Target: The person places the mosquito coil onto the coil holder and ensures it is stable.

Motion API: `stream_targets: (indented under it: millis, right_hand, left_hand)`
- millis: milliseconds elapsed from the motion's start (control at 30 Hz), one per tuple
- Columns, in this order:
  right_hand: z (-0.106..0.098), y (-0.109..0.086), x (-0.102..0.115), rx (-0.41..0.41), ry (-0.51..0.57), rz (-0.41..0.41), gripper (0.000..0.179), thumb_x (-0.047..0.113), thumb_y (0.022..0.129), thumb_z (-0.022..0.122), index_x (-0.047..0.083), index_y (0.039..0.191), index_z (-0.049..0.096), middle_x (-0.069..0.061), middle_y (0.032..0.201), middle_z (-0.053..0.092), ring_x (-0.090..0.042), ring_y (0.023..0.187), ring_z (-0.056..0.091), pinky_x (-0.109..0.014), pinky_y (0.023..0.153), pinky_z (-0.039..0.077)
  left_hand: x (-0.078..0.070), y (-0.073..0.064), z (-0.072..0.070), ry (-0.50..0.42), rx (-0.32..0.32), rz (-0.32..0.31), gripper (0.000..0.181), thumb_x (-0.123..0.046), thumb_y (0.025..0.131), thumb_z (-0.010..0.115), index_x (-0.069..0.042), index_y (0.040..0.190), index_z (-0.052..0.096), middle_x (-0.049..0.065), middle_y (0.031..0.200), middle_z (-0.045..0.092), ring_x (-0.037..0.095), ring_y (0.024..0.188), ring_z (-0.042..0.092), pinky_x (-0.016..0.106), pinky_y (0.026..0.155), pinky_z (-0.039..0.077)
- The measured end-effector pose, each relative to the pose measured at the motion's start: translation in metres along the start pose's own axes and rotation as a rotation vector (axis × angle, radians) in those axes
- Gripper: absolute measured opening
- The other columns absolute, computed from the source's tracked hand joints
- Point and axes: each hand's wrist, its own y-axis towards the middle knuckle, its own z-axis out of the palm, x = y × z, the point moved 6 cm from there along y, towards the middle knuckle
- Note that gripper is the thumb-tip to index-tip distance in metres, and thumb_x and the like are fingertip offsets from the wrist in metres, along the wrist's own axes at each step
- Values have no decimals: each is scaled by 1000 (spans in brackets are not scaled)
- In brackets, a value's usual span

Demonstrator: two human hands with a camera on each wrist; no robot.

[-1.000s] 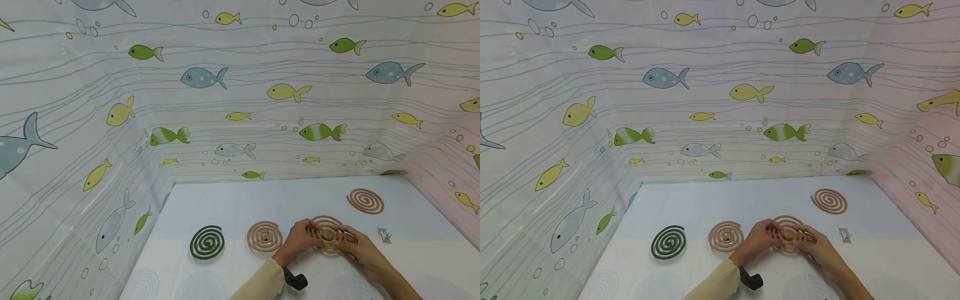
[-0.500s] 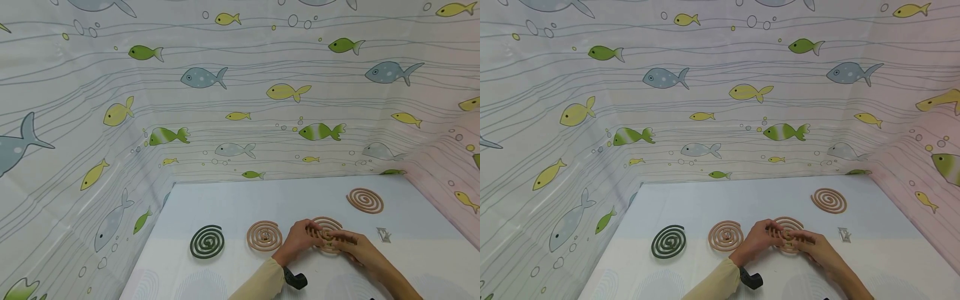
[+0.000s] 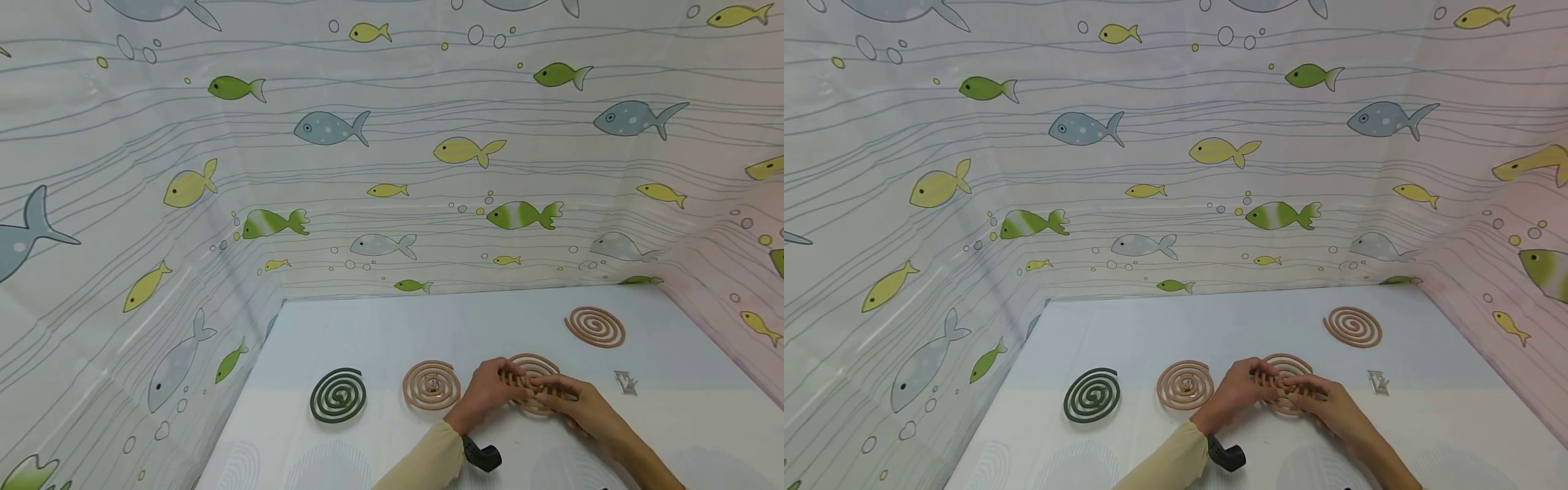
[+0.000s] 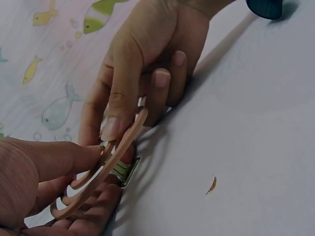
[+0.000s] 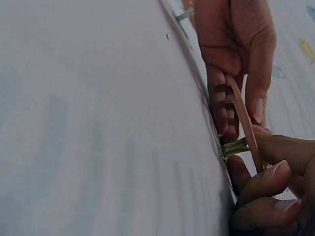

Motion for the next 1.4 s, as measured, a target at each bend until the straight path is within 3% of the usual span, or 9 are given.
stream_targets:
  millis: [200, 433, 900, 1133, 1200, 1400]
  right_hand:
    - [2, -1, 3, 28, -1, -22, 49, 34, 97, 74, 10, 138, 63, -2, 68, 49, -9, 48, 39, -24, 40, 37]
    - [4, -3, 7, 59, -31, -35, 47, 33, 98, 72, 8, 137, 63, -4, 67, 50, -10, 48, 42, -27, 41, 43]
    - [6, -1, 10, 64, -61, -63, 45, 30, 96, 74, 6, 133, 64, -4, 66, 50, -10, 46, 42, -29, 41, 44]
    - [1, 9, 19, 84, -125, -156, 42, 26, 98, 72, 5, 134, 63, -11, 92, 64, -9, 51, 45, -27, 44, 42]
    - [0, 12, 22, 99, -130, -189, 43, 23, 98, 72, 4, 136, 62, -14, 98, 64, -9, 53, 45, -27, 46, 43]
    - [-5, 18, 21, 76, -136, -192, 44, 25, 96, 75, 8, 135, 63, -15, 114, 62, -9, 56, 45, -28, 50, 45]
  left_hand:
    - [2, 0, -2, 1, -1, -2, 24, -6, 80, 87, -13, 100, 75, -11, 98, 66, 3, 92, 57, 21, 80, 47]
    - [2, -1, -1, -66, 18, 18, 22, -2, 81, 84, -8, 100, 75, -6, 100, 68, 5, 93, 59, 20, 79, 47]
    - [3, -1, -3, -71, 8, 4, 22, -2, 81, 85, -8, 99, 74, -5, 100, 69, 5, 92, 59, 20, 77, 47]
    - [3, -3, -5, -64, -26, 4, 26, -3, 81, 86, -10, 102, 72, -8, 105, 67, 6, 103, 58, 22, 88, 46]
    - [3, -4, -5, -58, -37, 5, 27, -3, 81, 86, -11, 101, 70, -8, 105, 67, 5, 103, 58, 22, 88, 46]
    - [0, -5, -4, -43, -50, 26, 29, -2, 80, 86, -11, 101, 68, -6, 102, 67, 5, 95, 58, 20, 81, 46]
